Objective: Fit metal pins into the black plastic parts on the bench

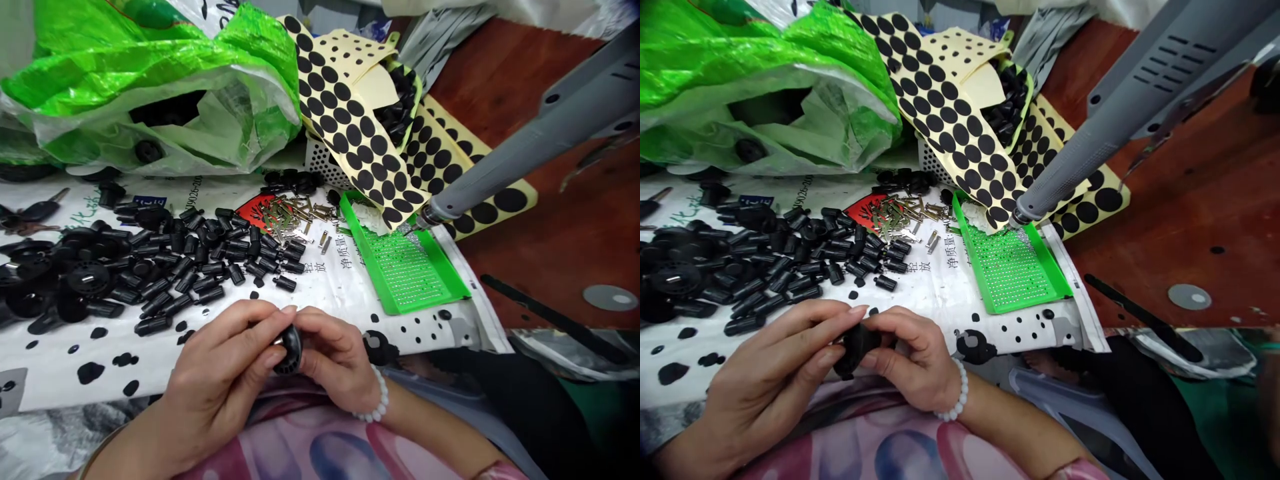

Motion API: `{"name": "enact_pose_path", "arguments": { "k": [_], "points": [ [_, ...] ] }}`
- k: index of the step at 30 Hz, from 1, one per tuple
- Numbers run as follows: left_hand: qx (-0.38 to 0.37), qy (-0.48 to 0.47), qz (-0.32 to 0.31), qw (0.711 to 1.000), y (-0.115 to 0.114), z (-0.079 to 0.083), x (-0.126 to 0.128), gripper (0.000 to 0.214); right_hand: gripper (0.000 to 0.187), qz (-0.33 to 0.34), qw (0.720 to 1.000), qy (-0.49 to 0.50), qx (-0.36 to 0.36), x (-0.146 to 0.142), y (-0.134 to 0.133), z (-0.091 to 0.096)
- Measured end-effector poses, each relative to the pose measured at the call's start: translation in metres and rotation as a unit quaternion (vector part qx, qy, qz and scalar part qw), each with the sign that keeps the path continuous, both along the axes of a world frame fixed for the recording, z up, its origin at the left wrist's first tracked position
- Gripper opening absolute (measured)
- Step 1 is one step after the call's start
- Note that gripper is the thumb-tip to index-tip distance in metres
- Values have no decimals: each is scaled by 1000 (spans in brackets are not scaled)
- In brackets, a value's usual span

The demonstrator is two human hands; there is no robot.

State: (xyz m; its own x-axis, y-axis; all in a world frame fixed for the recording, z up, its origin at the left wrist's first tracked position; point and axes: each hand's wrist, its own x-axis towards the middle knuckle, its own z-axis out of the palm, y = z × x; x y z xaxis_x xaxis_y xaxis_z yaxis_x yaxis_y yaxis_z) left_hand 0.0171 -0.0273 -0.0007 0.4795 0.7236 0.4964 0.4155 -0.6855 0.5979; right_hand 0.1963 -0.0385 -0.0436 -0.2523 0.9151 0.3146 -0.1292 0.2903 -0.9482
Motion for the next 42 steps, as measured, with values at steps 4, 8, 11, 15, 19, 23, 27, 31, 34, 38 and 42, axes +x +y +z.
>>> {"name": "enact_pose_path", "arguments": {
  "k": [4,8,11,15,19,23,27,31,34,38,42],
  "points": [
    [0,39,-15,999,-3,-1,-3,37,21,12,998,19,-57,0,-3,-4],
    [-1,50,-2,999,-5,1,-2,35,26,-24,999,-36,21,-1,-3,-3],
    [-11,30,8,999,-6,1,-1,33,32,-54,991,-63,105,-2,-2,-2],
    [-28,-5,16,999,-7,-2,-1,36,34,-86,978,-93,168,-3,-1,0],
    [-40,-48,47,997,-4,-10,-3,40,28,-98,961,-161,204,-5,3,7],
    [-112,-114,93,983,1,-22,-2,38,23,-121,940,-231,218,-8,8,13],
    [-211,-218,98,948,5,-38,-2,32,21,-156,901,-297,274,-13,11,13],
    [-259,-278,104,919,4,-46,-3,27,15,-131,931,-251,229,-17,13,15],
    [-266,-281,116,915,5,-48,-4,24,16,-79,969,-204,118,-18,14,17],
    [-272,-278,128,912,7,-49,-3,23,23,-23,969,-243,33,-17,13,21],
    [-270,-250,143,919,9,-49,-1,25,23,-49,956,-284,52,-18,12,25]
  ]
}}
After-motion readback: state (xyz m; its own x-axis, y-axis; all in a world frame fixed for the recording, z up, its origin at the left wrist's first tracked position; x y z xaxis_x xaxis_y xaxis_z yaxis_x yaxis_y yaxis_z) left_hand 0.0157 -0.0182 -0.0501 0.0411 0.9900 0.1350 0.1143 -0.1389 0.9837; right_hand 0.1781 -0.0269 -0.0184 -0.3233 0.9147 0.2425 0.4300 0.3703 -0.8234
